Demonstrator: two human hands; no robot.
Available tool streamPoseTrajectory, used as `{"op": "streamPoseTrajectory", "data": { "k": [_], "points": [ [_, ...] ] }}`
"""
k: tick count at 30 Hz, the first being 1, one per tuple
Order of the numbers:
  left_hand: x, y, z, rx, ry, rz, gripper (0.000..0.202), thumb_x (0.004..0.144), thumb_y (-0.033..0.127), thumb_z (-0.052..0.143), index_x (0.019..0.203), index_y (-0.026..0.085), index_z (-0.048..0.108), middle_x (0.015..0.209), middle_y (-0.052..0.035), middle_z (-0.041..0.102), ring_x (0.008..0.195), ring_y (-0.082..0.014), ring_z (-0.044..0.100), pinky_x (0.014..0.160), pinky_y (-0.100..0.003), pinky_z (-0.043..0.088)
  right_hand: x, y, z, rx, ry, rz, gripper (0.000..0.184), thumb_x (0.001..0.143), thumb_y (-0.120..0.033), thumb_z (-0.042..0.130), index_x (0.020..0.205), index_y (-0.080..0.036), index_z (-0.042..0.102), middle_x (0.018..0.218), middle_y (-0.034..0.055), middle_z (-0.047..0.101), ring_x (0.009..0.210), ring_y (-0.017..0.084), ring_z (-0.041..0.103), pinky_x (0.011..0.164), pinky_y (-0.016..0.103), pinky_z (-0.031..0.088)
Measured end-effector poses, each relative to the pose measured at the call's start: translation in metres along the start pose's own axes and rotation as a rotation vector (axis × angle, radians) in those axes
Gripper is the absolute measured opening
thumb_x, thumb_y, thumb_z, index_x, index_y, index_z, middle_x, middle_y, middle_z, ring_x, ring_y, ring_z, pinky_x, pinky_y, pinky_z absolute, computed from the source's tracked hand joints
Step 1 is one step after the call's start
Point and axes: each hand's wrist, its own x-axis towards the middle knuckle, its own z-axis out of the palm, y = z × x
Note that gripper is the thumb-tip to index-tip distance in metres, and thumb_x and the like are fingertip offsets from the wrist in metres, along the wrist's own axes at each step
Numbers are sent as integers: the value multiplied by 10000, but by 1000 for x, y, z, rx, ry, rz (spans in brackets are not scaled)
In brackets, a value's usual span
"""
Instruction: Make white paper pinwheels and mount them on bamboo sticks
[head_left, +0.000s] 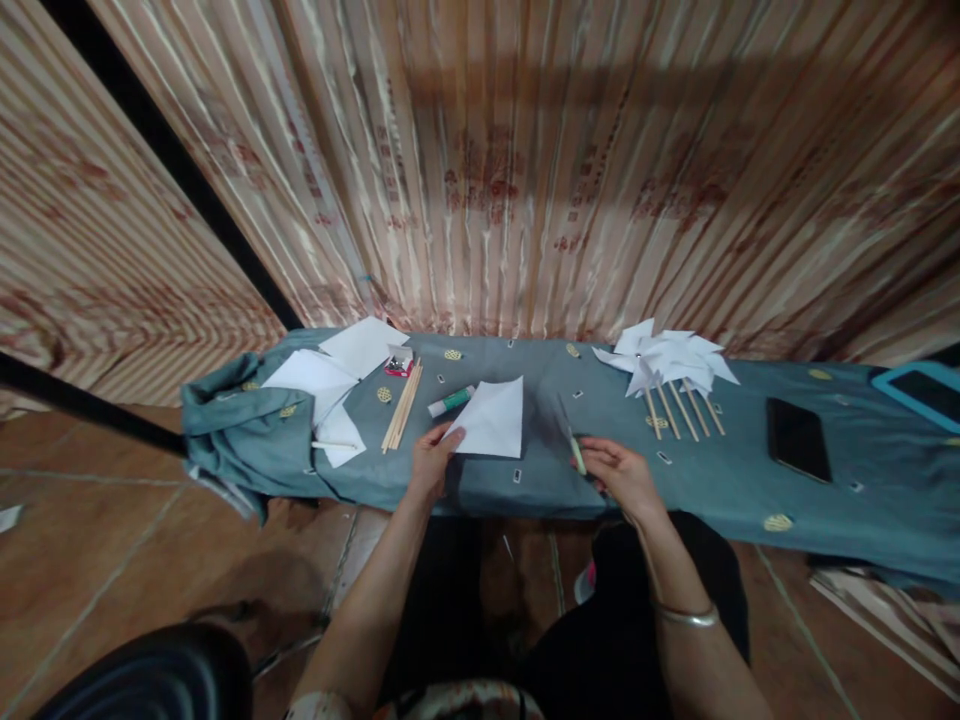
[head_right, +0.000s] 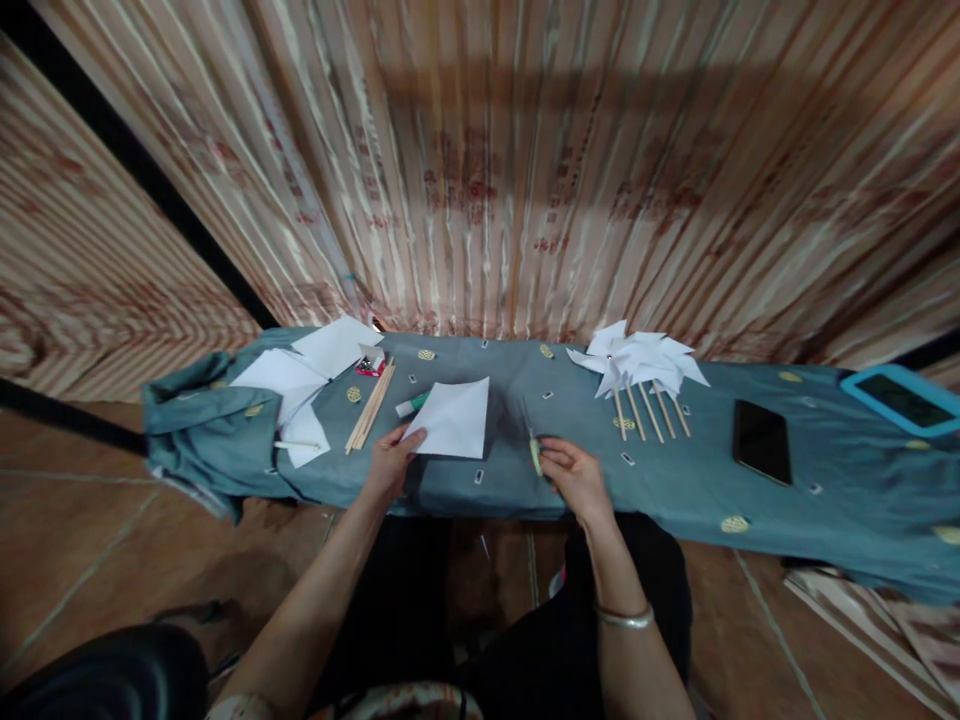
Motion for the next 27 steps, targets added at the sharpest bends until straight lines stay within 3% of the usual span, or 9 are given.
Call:
{"op": "streamPoseTrajectory", "data": {
  "k": [3,7,14,18,27],
  "points": [
    [0,6,0,-95,15,-47,441,374,281,917,738,115,731,704,-38,727,627,-127,625,663,-250,496,-6,-2,20,420,-211,87,437,571,-391,817,941,-190,700,806,71,735,700,209,680,494,259,445],
    [0,12,-1,-159,36,-63,304,483,195,884,722,111,716,731,-53,740,667,-139,661,706,-254,532,-17,-3,38,585,-359,170,410,579,-436,846,885,-192,724,770,64,715,665,192,653,584,304,499],
    [0,18,-1,-242,90,-92,187,591,84,802,749,116,708,764,-54,751,733,-172,702,751,-273,577,-39,-8,31,369,-507,104,496,623,-540,808,953,-174,746,735,41,669,630,130,558,533,239,403],
    [2,17,-1,-230,85,-87,217,564,86,819,747,111,704,768,-55,750,727,-168,698,741,-267,575,-45,-9,27,319,-596,86,560,620,-572,792,999,-163,747,746,45,662,632,125,548,550,243,394],
    [3,9,1,-186,65,-52,279,487,132,860,717,99,705,730,-46,740,667,-148,668,714,-267,545,-43,-4,29,207,-622,133,501,590,-480,828,982,-177,755,742,34,670,647,129,570,563,245,405]
  ]
}}
